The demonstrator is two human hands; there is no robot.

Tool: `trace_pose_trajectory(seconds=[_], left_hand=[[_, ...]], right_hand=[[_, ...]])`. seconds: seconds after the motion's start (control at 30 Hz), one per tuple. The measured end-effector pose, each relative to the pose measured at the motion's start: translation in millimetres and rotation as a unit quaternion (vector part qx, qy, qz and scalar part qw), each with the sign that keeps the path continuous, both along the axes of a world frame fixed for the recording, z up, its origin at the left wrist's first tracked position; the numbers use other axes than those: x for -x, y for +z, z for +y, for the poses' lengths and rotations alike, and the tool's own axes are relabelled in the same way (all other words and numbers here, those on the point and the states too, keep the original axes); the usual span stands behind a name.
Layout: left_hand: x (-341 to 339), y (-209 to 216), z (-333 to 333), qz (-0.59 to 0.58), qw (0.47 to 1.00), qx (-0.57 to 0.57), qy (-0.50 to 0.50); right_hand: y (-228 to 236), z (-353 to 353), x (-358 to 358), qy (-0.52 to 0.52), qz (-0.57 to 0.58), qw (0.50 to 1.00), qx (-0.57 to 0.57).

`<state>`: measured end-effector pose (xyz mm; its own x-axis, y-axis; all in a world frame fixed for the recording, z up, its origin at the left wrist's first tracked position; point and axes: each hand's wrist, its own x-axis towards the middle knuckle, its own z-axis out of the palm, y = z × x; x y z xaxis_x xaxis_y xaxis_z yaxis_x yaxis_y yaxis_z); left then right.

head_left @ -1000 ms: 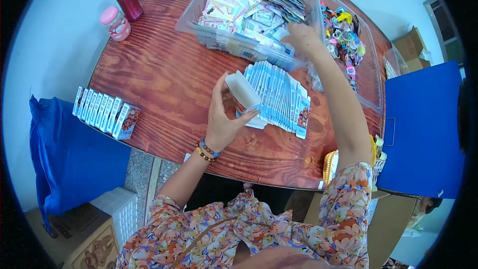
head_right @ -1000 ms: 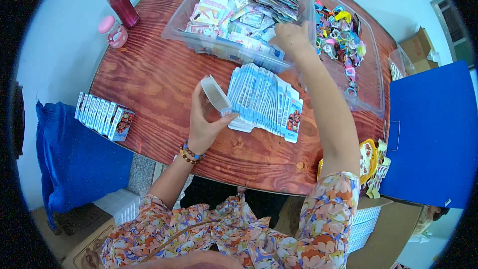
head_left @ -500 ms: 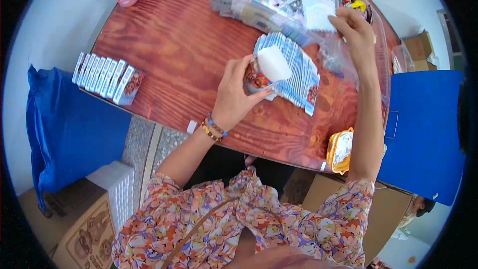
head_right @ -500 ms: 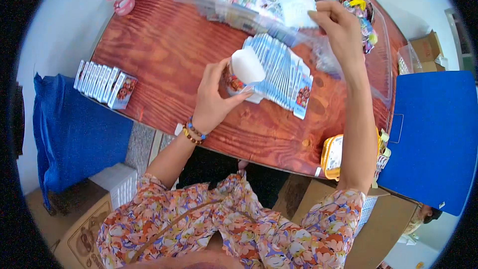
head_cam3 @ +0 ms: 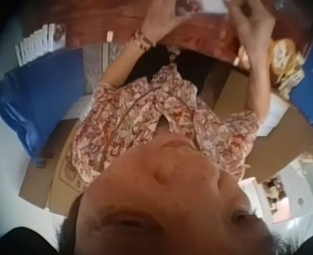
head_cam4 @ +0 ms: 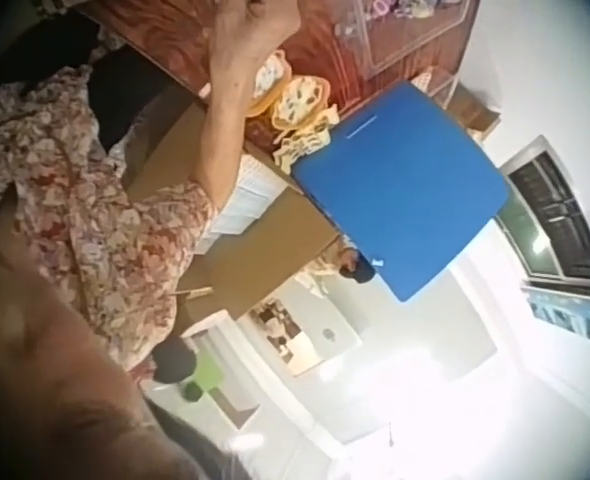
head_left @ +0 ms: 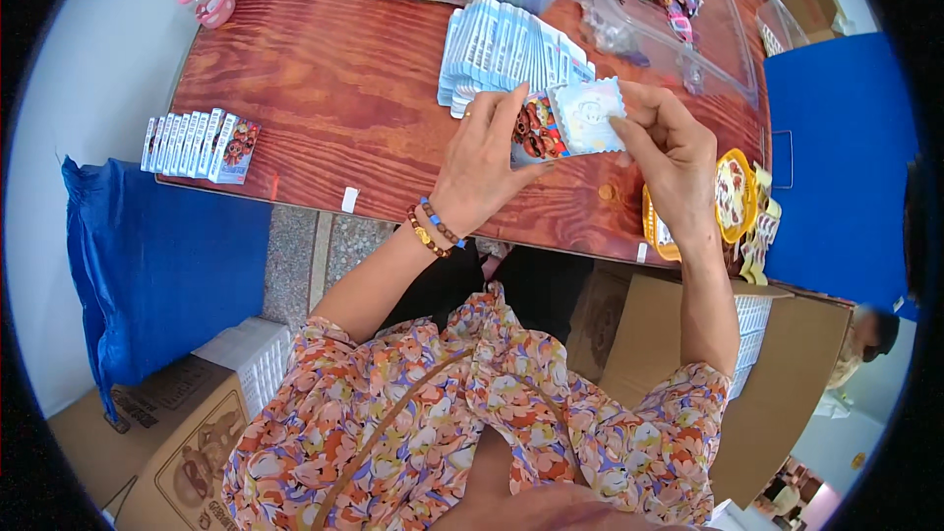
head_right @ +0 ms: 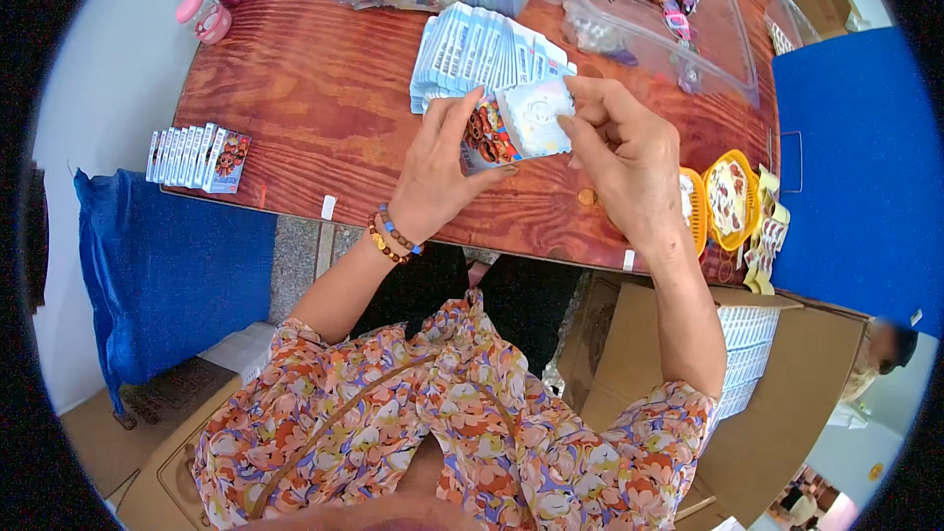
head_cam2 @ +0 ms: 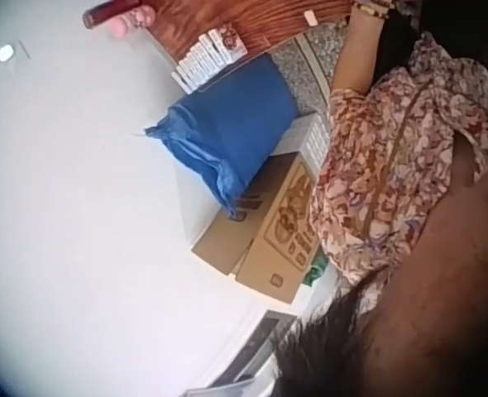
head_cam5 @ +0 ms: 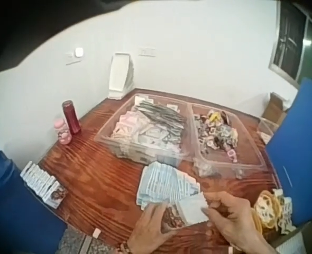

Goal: Packaging small toys and components into plastic containers and cardboard boxes.

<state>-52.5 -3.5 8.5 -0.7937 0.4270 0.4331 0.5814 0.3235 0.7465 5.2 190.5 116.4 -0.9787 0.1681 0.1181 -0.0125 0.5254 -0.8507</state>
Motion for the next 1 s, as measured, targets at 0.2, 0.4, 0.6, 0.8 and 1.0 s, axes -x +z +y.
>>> trace_pose_trajectory(seconds=[0.2,0.4,0.6,0.8,1.0], left_hand=[[-15.3,3.6,9.8,-0.004,0.999,0.026,-0.043],[-18.8,-5.4,12.3,0.012,0.999,0.019,-0.046],[-34.5,-9.8,15.9,-0.019,0.996,0.049,-0.069],[-70.5,-22.5,25.3,-0.064,0.983,0.074,-0.157],[-71.3,-19.7,25.8,-0.076,0.980,0.086,-0.161]], right_hand=[[-7.0,1.2,-16.2,0.026,-0.013,0.985,-0.169],[4.7,40.1,-44.2,-0.082,0.060,0.984,-0.146],[-40.7,132.3,-78.8,-0.153,-0.127,0.948,-0.250],[-103.2,140.3,-96.5,-0.132,-0.149,0.911,-0.362],[-107.7,152.5,-93.2,-0.107,-0.143,0.926,-0.332]])
